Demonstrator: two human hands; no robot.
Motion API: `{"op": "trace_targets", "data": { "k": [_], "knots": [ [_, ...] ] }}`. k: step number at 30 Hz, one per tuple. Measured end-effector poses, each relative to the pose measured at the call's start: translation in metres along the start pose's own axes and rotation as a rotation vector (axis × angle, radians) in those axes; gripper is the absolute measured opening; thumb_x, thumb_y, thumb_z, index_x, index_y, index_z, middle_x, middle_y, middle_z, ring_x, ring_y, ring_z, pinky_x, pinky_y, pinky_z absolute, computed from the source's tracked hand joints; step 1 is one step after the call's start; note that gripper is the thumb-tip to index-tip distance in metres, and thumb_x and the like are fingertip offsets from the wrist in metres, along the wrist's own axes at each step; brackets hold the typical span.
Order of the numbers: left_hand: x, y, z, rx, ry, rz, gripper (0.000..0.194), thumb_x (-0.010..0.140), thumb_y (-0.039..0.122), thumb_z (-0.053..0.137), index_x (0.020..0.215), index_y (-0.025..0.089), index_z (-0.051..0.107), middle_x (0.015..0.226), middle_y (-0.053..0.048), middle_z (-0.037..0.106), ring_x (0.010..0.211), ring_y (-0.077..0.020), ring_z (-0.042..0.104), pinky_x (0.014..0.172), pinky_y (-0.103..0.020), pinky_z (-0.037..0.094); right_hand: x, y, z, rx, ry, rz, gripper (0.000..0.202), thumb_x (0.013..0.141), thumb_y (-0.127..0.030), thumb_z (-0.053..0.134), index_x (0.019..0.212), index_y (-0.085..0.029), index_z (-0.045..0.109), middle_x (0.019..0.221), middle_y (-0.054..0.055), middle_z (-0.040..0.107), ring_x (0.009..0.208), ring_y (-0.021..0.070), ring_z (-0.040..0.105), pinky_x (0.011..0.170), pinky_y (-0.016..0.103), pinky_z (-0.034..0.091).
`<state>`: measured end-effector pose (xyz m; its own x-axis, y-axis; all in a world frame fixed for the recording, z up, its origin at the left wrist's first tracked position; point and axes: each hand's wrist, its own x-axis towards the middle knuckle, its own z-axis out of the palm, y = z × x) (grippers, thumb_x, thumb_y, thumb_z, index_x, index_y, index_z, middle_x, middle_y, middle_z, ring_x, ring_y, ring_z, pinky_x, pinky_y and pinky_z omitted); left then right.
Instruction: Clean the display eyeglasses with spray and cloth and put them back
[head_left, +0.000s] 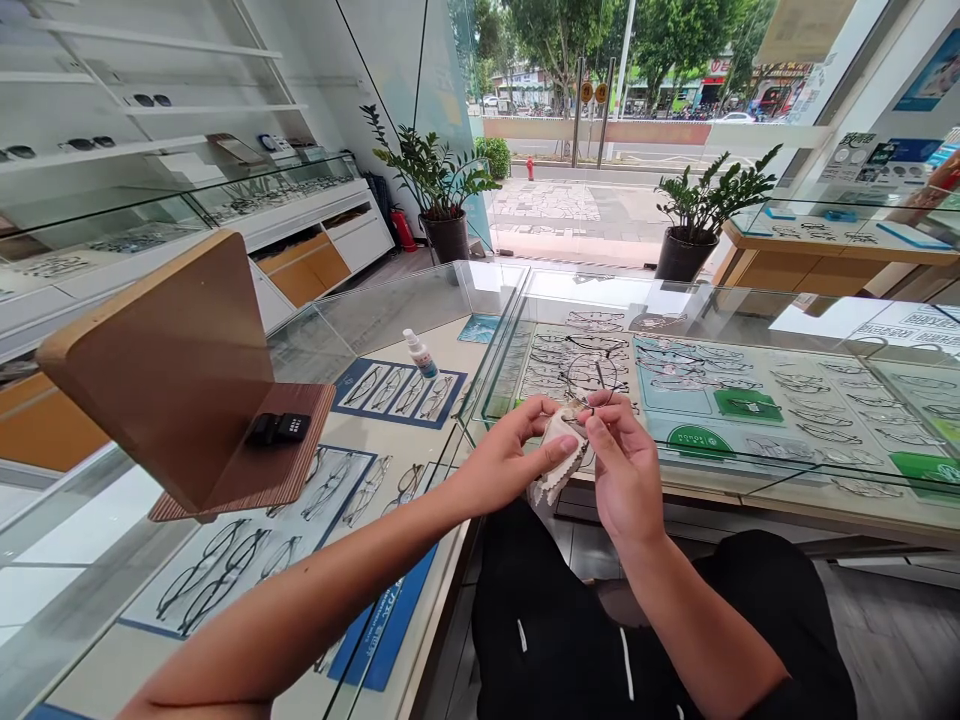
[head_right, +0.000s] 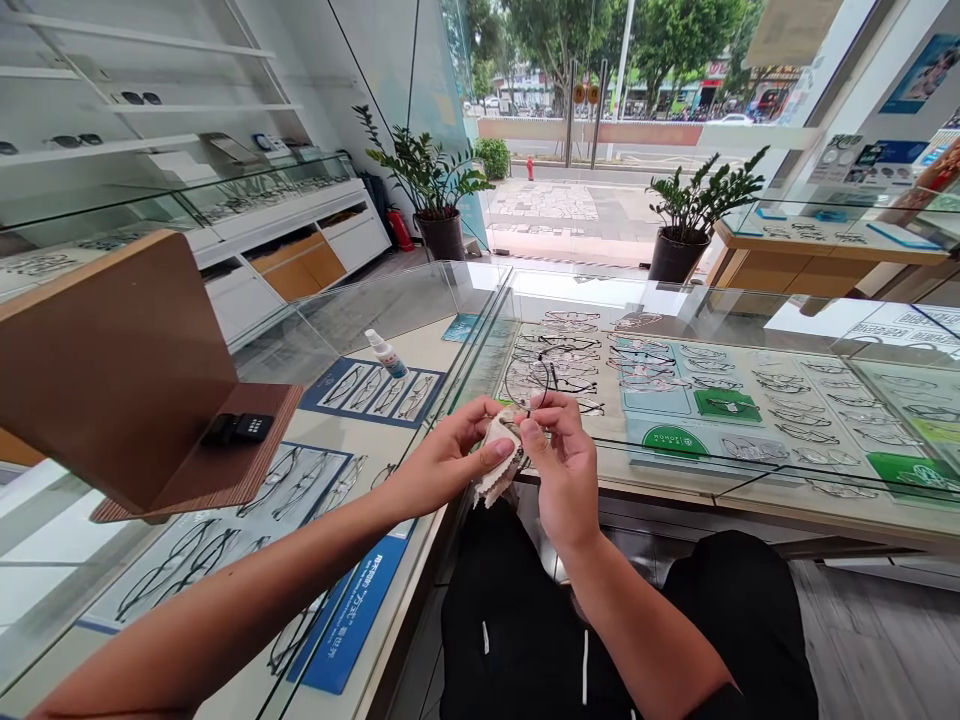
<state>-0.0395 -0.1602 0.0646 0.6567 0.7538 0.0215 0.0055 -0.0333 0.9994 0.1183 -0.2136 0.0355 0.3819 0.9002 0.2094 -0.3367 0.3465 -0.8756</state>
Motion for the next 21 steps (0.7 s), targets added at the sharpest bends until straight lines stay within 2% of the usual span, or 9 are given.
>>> {"op": "trace_targets", "data": {
  "k": [4,6,10,14,17,21],
  "knots": [
    [0.0027,-0.0012,-0.0025,-0.034,-0.080,0.000,0.044,0.092,0.054,0.081,0.114,0.018,0.068,0.097,-0.003,0.065,0.084,-0.0154,0.056,0.077,-0.026,0.044,0.0003,-0.0003,0.0000,0.016,-0.030,0.051,0.020,0.089,-0.045,0.085,0.084,-0.026,0.078,0.132,0.008,0.061,0.136,0.0285,0.056,0.102,0.041,0.053],
    [0.0042,-0.0010,-0.0032,-0.053,-0.104,-0.008,0.042,0.090,0.053,0.083,0.110,0.017,0.072,0.099,-0.005,0.066,0.087,-0.0167,0.057,0.079,-0.027,0.044,0.0000,0.0006,0.0004,0.012,-0.049,0.047,0.020,0.090,-0.044,0.084,0.084,-0.026,0.078,0.133,0.008,0.063,0.138,0.0290,0.055,0.105,0.042,0.053],
    [0.0057,-0.0017,-0.0028,-0.112,-0.085,-0.034,0.043,0.087,0.053,0.086,0.100,0.015,0.070,0.085,-0.001,0.058,0.077,-0.0136,0.049,0.073,-0.026,0.039,-0.0016,0.0030,0.0035,0.031,-0.076,0.035,0.017,0.092,-0.042,0.083,0.085,-0.027,0.079,0.130,0.008,0.065,0.142,0.0292,0.054,0.108,0.043,0.052],
    [0.0054,-0.0045,-0.0002,-0.109,-0.016,-0.008,0.048,0.084,0.056,0.087,0.088,0.016,0.061,0.078,0.002,0.050,0.072,-0.0113,0.042,0.068,-0.025,0.034,-0.0041,0.0043,0.0080,0.099,-0.076,0.094,0.017,0.090,-0.042,0.084,0.085,-0.027,0.077,0.129,0.007,0.066,0.138,0.0280,0.058,0.100,0.040,0.057],
    [0.0047,-0.0053,0.0009,-0.061,0.025,0.004,0.050,0.088,0.058,0.083,0.083,0.016,0.056,0.076,0.003,0.046,0.070,-0.0106,0.039,0.065,-0.025,0.031,-0.0047,0.0047,0.0090,0.167,-0.070,0.142,0.016,0.089,-0.039,0.085,0.083,-0.027,0.077,0.127,0.006,0.067,0.131,0.0255,0.061,0.099,0.037,0.056],
    [0.0046,-0.0035,0.0007,-0.078,-0.022,-0.030,0.050,0.093,0.062,0.077,0.090,0.015,0.060,0.081,0.001,0.051,0.073,-0.0115,0.043,0.067,-0.024,0.035,-0.0020,0.0046,0.0070,0.194,-0.049,0.191,0.017,0.085,-0.037,0.086,0.078,-0.025,0.077,0.128,0.006,0.068,0.125,0.0258,0.063,0.100,0.038,0.057]
  ]
}}
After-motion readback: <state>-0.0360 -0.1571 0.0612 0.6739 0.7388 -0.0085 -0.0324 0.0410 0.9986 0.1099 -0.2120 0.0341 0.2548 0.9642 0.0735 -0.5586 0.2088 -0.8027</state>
